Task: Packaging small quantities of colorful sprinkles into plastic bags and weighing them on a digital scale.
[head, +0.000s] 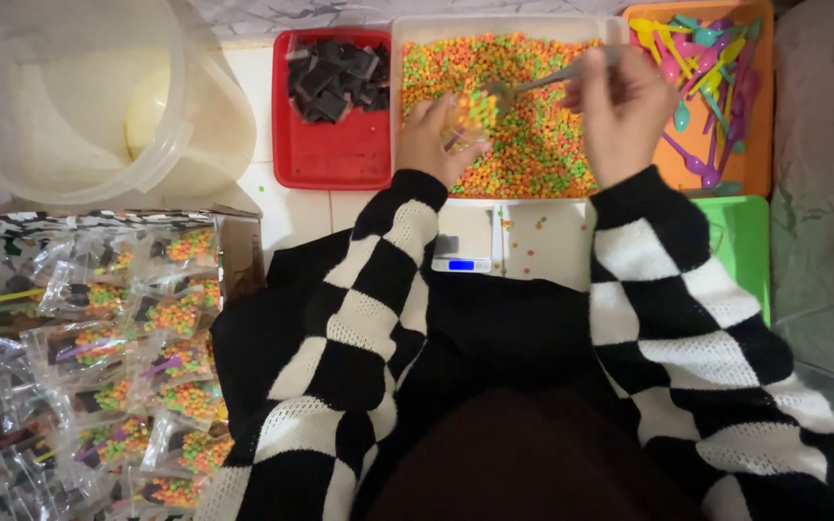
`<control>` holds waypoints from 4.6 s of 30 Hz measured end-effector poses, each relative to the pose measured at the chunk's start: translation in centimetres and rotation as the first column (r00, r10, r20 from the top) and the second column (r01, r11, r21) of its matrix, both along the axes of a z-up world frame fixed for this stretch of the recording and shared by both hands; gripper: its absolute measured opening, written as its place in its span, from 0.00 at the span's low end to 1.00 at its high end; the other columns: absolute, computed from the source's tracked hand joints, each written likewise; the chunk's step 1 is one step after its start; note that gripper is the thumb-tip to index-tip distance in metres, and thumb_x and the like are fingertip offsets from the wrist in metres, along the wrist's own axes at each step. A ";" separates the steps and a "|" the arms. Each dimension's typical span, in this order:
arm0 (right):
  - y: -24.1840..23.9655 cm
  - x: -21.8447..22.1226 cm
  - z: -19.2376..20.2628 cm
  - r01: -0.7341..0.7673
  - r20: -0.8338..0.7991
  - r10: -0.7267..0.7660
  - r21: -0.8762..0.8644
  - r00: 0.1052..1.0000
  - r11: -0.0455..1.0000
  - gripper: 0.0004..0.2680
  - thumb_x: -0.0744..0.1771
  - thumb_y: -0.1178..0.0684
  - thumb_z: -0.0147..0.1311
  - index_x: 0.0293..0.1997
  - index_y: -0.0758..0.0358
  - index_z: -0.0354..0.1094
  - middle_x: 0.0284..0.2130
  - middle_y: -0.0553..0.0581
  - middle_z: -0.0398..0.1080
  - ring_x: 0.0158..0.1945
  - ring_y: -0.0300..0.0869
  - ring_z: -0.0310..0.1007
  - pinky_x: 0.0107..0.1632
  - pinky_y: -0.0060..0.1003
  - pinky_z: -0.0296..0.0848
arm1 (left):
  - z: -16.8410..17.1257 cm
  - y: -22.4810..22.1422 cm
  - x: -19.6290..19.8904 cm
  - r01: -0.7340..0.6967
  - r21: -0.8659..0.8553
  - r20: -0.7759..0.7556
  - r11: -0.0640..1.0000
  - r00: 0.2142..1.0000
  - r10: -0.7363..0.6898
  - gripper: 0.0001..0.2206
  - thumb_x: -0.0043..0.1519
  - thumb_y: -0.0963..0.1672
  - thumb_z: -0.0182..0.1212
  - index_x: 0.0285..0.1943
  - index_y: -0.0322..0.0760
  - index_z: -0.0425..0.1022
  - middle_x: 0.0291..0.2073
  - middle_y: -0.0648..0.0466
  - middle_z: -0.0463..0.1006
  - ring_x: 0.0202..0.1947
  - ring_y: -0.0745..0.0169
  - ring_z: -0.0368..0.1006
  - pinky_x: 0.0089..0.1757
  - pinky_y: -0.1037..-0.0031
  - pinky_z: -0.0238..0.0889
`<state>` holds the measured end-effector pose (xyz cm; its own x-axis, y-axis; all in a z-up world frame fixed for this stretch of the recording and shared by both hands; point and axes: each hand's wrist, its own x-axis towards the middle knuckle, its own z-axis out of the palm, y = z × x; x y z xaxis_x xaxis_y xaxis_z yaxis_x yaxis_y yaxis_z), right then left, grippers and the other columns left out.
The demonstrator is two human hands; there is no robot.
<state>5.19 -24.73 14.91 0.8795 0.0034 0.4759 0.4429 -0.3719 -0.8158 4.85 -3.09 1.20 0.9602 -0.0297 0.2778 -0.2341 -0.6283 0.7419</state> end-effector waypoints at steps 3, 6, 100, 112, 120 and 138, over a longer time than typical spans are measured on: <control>2.9 -2.6 3.2 -0.025 0.136 0.050 -0.183 0.989 0.983 0.03 0.73 0.69 0.53 0.45 0.84 0.71 0.30 0.65 0.72 0.29 0.45 0.74 0.34 0.33 0.73 | -0.2 -0.4 0.2 -0.003 -0.015 -0.023 1.000 1.000 0.003 0.38 0.51 0.52 0.80 0.67 0.33 0.67 0.51 0.47 0.74 0.47 0.52 0.76 0.48 0.69 0.70; 1.9 -2.9 2.0 0.155 0.263 -0.116 -0.133 0.958 0.979 0.03 0.73 0.68 0.50 0.46 0.80 0.71 0.31 0.64 0.74 0.29 0.46 0.73 0.33 0.36 0.70 | 0.1 0.2 0.3 0.005 -0.032 0.030 0.999 1.000 -0.004 0.34 0.52 0.50 0.79 0.65 0.32 0.68 0.48 0.46 0.74 0.45 0.51 0.74 0.47 0.68 0.70; 2.9 -12.7 -0.6 -0.189 -0.016 0.199 -0.392 0.980 0.900 0.14 0.66 0.52 0.67 0.57 0.55 0.74 0.54 0.63 0.73 0.60 0.61 0.72 0.57 0.58 0.73 | 2.5 -2.4 -10.1 0.091 -0.324 0.256 0.942 0.967 -0.006 0.35 0.47 0.43 0.80 0.68 0.53 0.73 0.53 0.57 0.80 0.56 0.54 0.77 0.56 0.69 0.72; -4.5 -21.7 -10.8 0.248 -0.070 -0.277 -0.276 0.958 0.929 0.04 0.67 0.58 0.70 0.41 0.62 0.79 0.46 0.64 0.78 0.49 0.56 0.79 0.44 0.42 0.81 | -13.6 5.7 -24.5 0.122 0.275 -0.341 0.954 0.940 -0.022 0.23 0.60 0.54 0.67 0.63 0.48 0.76 0.53 0.55 0.78 0.57 0.56 0.76 0.54 0.67 0.71; -5.2 -21.1 -14.3 0.296 -0.312 -0.307 -0.082 0.899 0.952 0.05 0.68 0.56 0.66 0.46 0.62 0.78 0.44 0.63 0.78 0.41 0.49 0.81 0.43 0.40 0.81 | -11.5 3.3 -23.8 0.382 0.490 -0.570 0.783 0.820 -0.044 0.22 0.65 0.54 0.57 0.66 0.47 0.73 0.55 0.50 0.76 0.57 0.50 0.74 0.53 0.60 0.69; -5.5 -21.4 -12.6 0.310 -0.337 -0.307 -0.046 0.890 0.950 0.04 0.70 0.56 0.64 0.47 0.61 0.77 0.41 0.63 0.79 0.38 0.45 0.81 0.42 0.36 0.81 | -11.0 2.2 -21.9 0.489 0.545 -0.671 0.681 0.741 0.006 0.31 0.67 0.43 0.43 0.83 0.51 0.44 0.61 0.42 0.75 0.64 0.40 0.67 0.59 0.53 0.54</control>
<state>-16.21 -30.18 2.30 0.9430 -0.2966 0.1512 0.0066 -0.4375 -0.8992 -17.00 -0.88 -9.76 0.8249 -0.2179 -0.5216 -0.1389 -0.9726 0.1866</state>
